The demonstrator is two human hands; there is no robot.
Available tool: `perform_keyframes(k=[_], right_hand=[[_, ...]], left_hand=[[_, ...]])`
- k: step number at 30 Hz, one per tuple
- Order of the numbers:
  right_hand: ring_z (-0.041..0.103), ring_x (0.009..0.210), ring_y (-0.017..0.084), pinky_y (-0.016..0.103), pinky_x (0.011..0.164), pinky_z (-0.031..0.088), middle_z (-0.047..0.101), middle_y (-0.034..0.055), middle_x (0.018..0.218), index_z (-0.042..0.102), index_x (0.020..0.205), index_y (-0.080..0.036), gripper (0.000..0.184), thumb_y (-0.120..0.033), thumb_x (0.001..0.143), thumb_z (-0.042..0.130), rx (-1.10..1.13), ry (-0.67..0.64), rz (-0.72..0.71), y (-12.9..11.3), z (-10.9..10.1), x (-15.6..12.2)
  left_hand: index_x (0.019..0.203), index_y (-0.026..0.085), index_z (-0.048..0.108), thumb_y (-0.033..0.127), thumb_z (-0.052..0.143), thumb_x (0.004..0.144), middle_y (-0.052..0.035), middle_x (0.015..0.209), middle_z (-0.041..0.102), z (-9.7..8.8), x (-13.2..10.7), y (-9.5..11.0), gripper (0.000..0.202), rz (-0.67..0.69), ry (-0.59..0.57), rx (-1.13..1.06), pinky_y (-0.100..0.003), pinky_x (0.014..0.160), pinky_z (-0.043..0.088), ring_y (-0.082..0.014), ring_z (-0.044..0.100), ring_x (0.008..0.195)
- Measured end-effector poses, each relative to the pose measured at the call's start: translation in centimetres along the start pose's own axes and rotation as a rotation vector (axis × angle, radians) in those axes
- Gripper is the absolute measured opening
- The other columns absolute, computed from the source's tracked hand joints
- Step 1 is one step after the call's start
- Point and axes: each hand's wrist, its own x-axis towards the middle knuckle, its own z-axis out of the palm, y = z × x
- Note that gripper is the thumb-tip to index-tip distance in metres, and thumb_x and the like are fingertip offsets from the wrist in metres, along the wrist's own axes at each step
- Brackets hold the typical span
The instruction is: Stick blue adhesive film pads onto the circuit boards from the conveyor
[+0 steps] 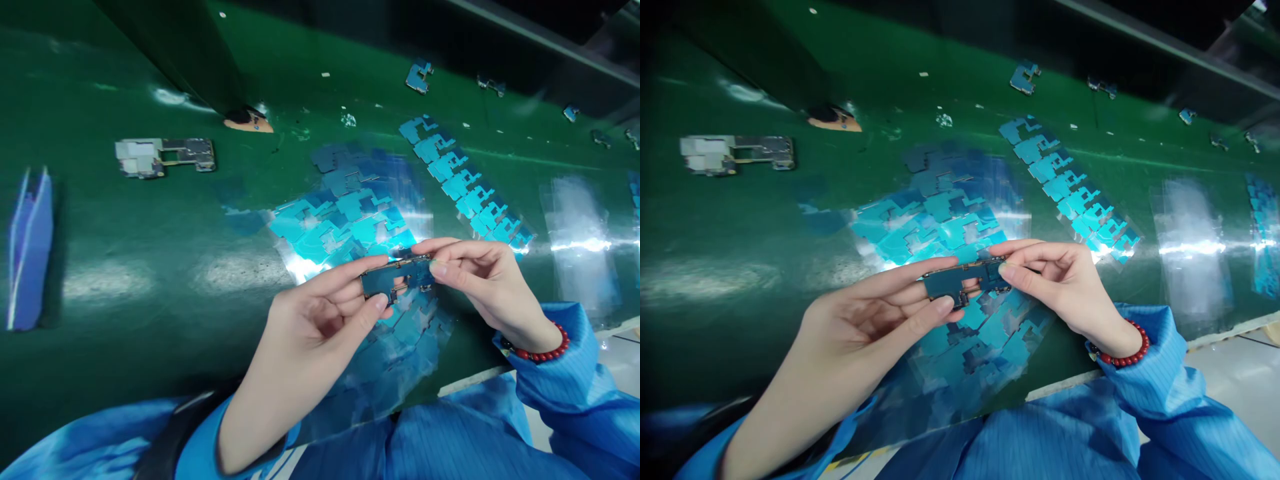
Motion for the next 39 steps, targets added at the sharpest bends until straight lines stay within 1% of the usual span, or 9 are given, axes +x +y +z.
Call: perform_keyframes(k=[6, 12, 17, 23, 27, 30, 34, 36, 39], right_hand=[[0.069, 0.094, 0.016, 0.027, 0.080, 0.056, 0.075, 0.0026, 0.102, 0.075, 0.074, -0.022, 0.003, -0.023, 0.077, 0.075, -0.009, 0.006, 0.019, 0.0, 0.1, 0.0], [0.069, 0.093, 0.016, 0.029, 0.079, 0.058, 0.075, 0.0020, 0.101, 0.075, 0.074, -0.024, 0.005, -0.019, 0.076, 0.075, -0.026, 0.030, -0.029, 0.0, 0.4, 0.0], [0.069, 0.095, 0.016, 0.028, 0.080, 0.059, 0.075, 0.0017, 0.100, 0.076, 0.077, -0.024, 0.012, -0.012, 0.075, 0.074, -0.032, 0.079, -0.102, 0.0, 0.8, -0.1], [0.069, 0.093, 0.015, 0.027, 0.082, 0.059, 0.075, 0.0014, 0.098, 0.075, 0.076, -0.023, 0.014, -0.009, 0.075, 0.073, -0.036, 0.105, -0.131, -0.1, 0.9, -0.1], [0.070, 0.093, 0.015, 0.029, 0.084, 0.060, 0.074, 0.0019, 0.099, 0.074, 0.078, -0.023, 0.011, -0.012, 0.076, 0.073, -0.045, 0.119, -0.141, -0.1, 0.9, -0.1], [0.069, 0.092, 0.015, 0.030, 0.084, 0.060, 0.073, 0.0022, 0.100, 0.074, 0.081, -0.023, 0.008, -0.017, 0.075, 0.075, -0.042, 0.138, -0.157, 0.0, 0.9, -0.1], [0.068, 0.092, 0.015, 0.030, 0.087, 0.059, 0.071, 0.0029, 0.106, 0.071, 0.092, -0.023, 0.024, -0.021, 0.070, 0.080, -0.029, 0.122, -0.145, 0.6, 0.8, 0.1], [0.068, 0.089, 0.014, 0.030, 0.085, 0.059, 0.071, 0.0035, 0.104, 0.070, 0.095, -0.022, 0.025, -0.024, 0.072, 0.079, -0.045, 0.125, -0.133, 1.0, 0.6, 0.4], [0.068, 0.083, 0.013, 0.027, 0.078, 0.059, 0.073, 0.0047, 0.096, 0.070, 0.094, -0.020, 0.017, -0.028, 0.080, 0.072, -0.063, 0.159, -0.114, 1.5, 0.3, 0.8]], left_hand=[[0.114, 0.025, 0.069, 0.027, 0.077, 0.073, 0.0039, 0.068, 0.077, -0.1, 0.0, 0.0, 0.042, -0.032, 0.004, -0.073, -0.020, 0.064, 0.060, -0.0175, 0.075, 0.066], [0.093, 0.024, 0.075, 0.027, 0.078, 0.073, 0.0027, 0.077, 0.079, 0.3, 0.1, 0.0, 0.020, -0.055, 0.018, -0.142, -0.019, 0.066, 0.061, -0.0158, 0.075, 0.068], [0.095, 0.022, 0.074, 0.029, 0.078, 0.073, 0.0003, 0.084, 0.080, 0.6, 0.1, -0.1, 0.024, -0.059, 0.056, -0.177, -0.023, 0.069, 0.063, -0.0198, 0.076, 0.079], [0.096, 0.022, 0.073, 0.027, 0.079, 0.072, 0.0008, 0.086, 0.080, 0.7, 0.0, -0.2, 0.024, -0.068, 0.079, -0.196, -0.021, 0.069, 0.062, -0.0193, 0.075, 0.084], [0.094, 0.022, 0.074, 0.028, 0.079, 0.072, 0.0011, 0.083, 0.080, 0.6, 0.0, -0.1, 0.024, -0.068, 0.075, -0.205, -0.020, 0.067, 0.062, -0.0194, 0.075, 0.082], [0.095, 0.021, 0.074, 0.029, 0.079, 0.072, -0.0009, 0.084, 0.080, 0.5, 0.1, -0.2, 0.026, -0.076, 0.066, -0.196, -0.024, 0.069, 0.063, -0.0218, 0.075, 0.084], [0.099, 0.020, 0.073, 0.031, 0.079, 0.072, -0.0033, 0.087, 0.080, 0.3, 0.3, -0.5, 0.030, -0.078, 0.034, -0.196, -0.028, 0.071, 0.063, -0.0241, 0.075, 0.087], [0.100, 0.019, 0.072, 0.031, 0.079, 0.072, -0.0038, 0.086, 0.080, 0.2, 0.3, -0.5, 0.031, -0.080, 0.009, -0.193, -0.029, 0.071, 0.064, -0.0247, 0.075, 0.085], [0.099, 0.017, 0.072, 0.030, 0.078, 0.073, -0.0046, 0.085, 0.080, 0.3, 0.2, -0.3, 0.030, -0.085, 0.008, -0.197, -0.031, 0.073, 0.064, -0.0256, 0.075, 0.086]])
